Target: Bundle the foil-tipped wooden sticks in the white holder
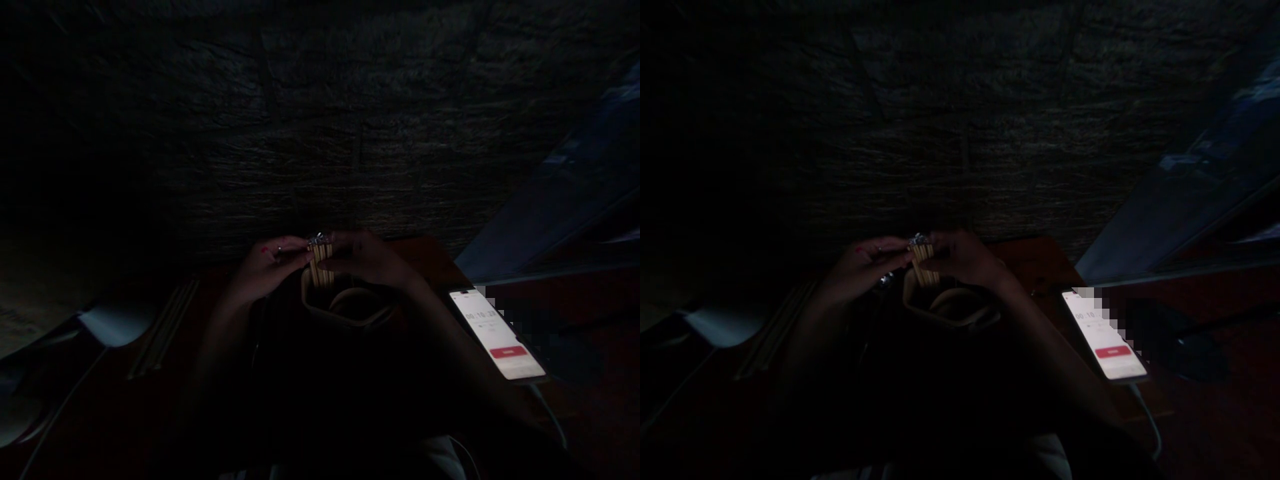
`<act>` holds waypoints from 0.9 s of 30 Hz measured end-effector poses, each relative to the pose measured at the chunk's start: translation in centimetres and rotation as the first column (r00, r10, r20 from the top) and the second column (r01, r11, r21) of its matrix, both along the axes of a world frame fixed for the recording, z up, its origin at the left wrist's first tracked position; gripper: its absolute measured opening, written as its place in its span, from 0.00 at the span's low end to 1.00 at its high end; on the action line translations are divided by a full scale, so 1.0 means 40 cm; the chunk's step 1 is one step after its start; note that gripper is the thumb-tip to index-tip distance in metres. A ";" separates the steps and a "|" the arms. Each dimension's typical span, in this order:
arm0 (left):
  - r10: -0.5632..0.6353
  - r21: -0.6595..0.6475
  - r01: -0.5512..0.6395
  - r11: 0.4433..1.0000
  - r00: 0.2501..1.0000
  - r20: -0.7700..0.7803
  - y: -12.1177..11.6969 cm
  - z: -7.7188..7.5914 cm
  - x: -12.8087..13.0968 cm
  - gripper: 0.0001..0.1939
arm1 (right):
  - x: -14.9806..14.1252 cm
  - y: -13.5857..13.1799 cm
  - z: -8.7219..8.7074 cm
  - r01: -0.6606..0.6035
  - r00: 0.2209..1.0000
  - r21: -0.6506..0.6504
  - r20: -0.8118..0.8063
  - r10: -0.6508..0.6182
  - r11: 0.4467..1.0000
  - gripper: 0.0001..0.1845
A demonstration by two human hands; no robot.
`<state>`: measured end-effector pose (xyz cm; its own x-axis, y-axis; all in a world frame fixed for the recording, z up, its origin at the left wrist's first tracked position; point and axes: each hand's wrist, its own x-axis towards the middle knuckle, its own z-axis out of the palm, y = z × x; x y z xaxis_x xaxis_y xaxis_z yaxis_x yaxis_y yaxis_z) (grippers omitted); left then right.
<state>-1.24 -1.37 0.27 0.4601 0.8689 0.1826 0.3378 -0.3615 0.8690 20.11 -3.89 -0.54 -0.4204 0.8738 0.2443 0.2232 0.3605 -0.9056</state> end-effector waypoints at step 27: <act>0.129 -0.061 -0.119 0.991 0.975 0.182 -0.020 0.004 0.041 0.14 | 0.017 -0.003 0.018 0.045 0.999 -0.011 -0.029 -0.045 0.999 0.08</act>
